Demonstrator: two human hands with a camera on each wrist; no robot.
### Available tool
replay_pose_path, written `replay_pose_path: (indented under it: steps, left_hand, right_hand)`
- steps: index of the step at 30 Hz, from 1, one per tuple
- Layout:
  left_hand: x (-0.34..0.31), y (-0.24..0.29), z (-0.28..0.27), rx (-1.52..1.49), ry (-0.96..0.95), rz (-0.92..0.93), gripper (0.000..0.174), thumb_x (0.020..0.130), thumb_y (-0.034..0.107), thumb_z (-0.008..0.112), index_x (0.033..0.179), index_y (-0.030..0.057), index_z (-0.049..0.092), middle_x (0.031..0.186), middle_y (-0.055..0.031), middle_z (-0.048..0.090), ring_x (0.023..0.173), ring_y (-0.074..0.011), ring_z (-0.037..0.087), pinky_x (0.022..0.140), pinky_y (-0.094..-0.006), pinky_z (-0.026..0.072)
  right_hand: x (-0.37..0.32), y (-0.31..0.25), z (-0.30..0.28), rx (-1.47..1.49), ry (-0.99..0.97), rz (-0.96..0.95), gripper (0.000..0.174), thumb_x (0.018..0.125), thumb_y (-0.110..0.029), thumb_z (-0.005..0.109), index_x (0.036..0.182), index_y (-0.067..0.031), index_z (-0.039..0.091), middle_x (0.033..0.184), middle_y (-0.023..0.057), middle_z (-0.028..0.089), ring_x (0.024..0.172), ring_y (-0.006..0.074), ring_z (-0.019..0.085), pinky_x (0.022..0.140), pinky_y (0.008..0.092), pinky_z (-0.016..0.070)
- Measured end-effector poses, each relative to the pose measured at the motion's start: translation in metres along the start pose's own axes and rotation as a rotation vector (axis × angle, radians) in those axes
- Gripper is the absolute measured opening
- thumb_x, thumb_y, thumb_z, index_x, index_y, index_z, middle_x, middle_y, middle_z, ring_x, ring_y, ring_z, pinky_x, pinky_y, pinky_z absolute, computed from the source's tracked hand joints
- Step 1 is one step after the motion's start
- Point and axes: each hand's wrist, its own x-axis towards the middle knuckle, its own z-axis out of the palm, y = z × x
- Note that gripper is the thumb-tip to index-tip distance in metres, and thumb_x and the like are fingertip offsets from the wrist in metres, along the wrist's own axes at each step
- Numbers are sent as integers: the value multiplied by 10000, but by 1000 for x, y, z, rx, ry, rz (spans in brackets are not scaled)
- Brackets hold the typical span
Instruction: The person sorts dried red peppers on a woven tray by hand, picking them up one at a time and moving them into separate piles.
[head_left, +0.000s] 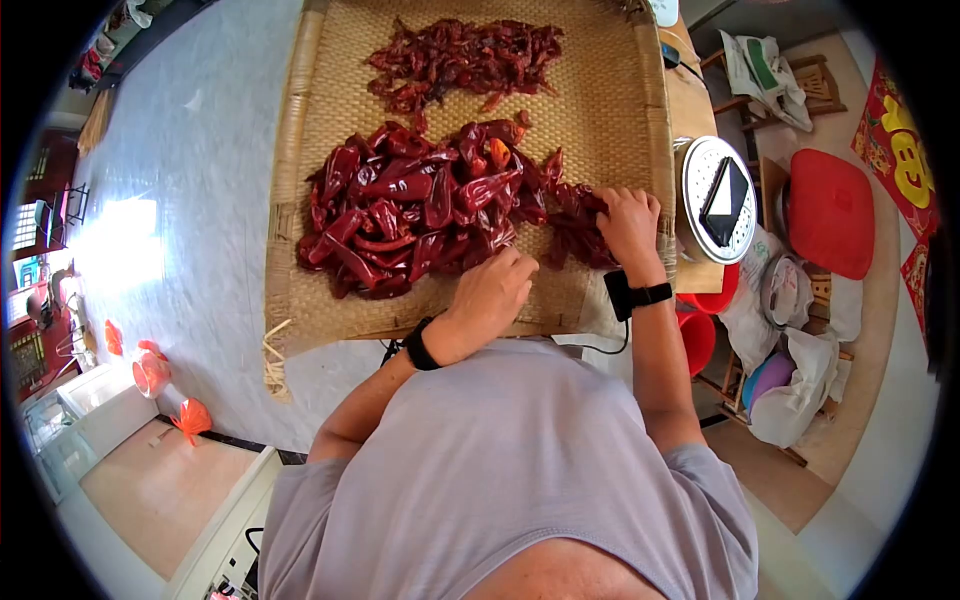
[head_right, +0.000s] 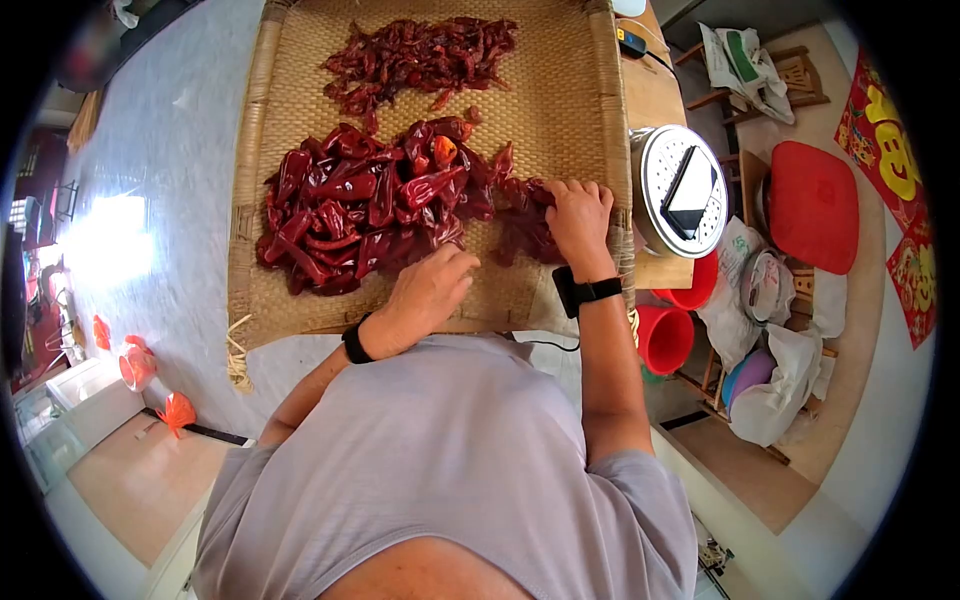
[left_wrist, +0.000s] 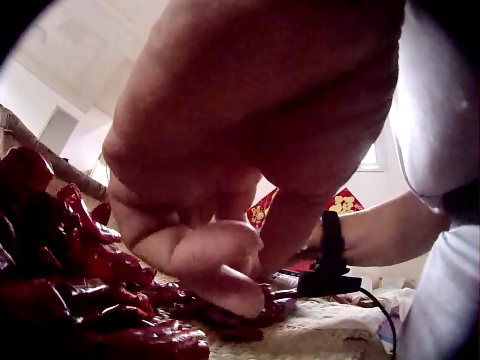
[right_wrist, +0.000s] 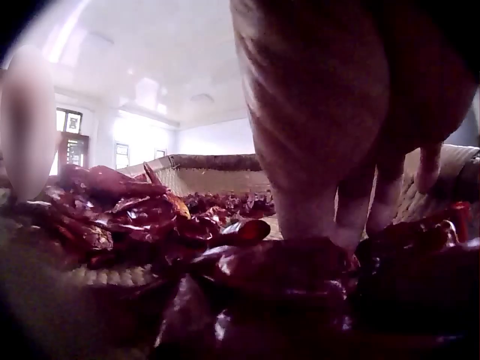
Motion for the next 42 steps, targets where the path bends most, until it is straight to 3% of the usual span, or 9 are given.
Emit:
replay_pose_path:
  steps: [9,12,15,18,22,28,34,38,42]
  left_hand:
    - [-9,-6,5,-34,-143,34,255,896,113,588,1149,90,606,1081,-113,580,978,-353,621,797,-471,514]
    - [-10,-9,6,-38,-125,40,253,893,116,590,1145,87,602,1068,-120,576,969,-360,621,795,-473,513]
    - [-9,-7,5,12,-185,10,245,890,114,596,1133,82,599,1056,-125,574,963,-362,621,799,-473,512]
    - [-8,-7,5,47,-216,18,239,888,113,602,1125,78,599,1050,-126,575,962,-363,619,804,-472,512]
    - [-9,-14,9,-16,-185,53,251,887,116,613,1135,79,604,1055,-126,579,971,-362,616,809,-468,512]
    - [-12,-17,8,-39,-192,68,268,884,103,626,1150,76,604,1074,-120,583,986,-353,611,819,-461,510]
    - [-9,-10,3,-83,-95,38,281,885,101,634,1162,76,597,1182,-116,573,1035,-334,619,822,-434,527]
    - [-3,1,0,-142,27,-19,361,875,103,648,1227,86,566,1317,-111,514,1034,-329,633,825,-423,537]
    - [1,-1,3,-108,74,105,510,855,89,658,1338,64,497,1461,-124,425,1013,-363,651,840,-465,545]
  right_hand:
    - [1,-3,-15,84,38,139,258,788,-141,706,1046,-136,717,983,58,709,1021,288,613,964,439,430]
    - [0,-7,-22,333,70,242,270,800,-139,723,1068,-108,708,1030,94,701,1021,315,621,909,433,479]
    - [-5,-36,-35,982,-34,336,326,813,-140,741,1129,-87,685,1060,130,690,1017,337,627,886,421,503]
    - [-7,-42,-30,648,3,112,381,826,-147,748,1189,-78,656,1079,147,681,1042,341,617,914,425,495]
    - [-10,-42,-10,210,-104,154,370,848,-189,738,1194,-91,653,1161,133,674,1099,334,599,923,446,473]
    - [-9,-31,-1,202,66,135,321,904,-217,683,1206,-116,642,1060,126,706,1055,324,628,887,455,481]
    - [-30,-45,-28,578,84,341,246,951,-214,641,1155,-81,604,894,166,726,807,363,694,686,451,526]
    - [-65,-62,7,958,-24,458,206,960,-152,627,1132,-48,583,917,177,723,819,314,713,700,402,534]
    - [-83,-72,27,978,-139,141,227,922,-101,636,1137,-38,597,984,174,697,867,329,686,729,413,533]
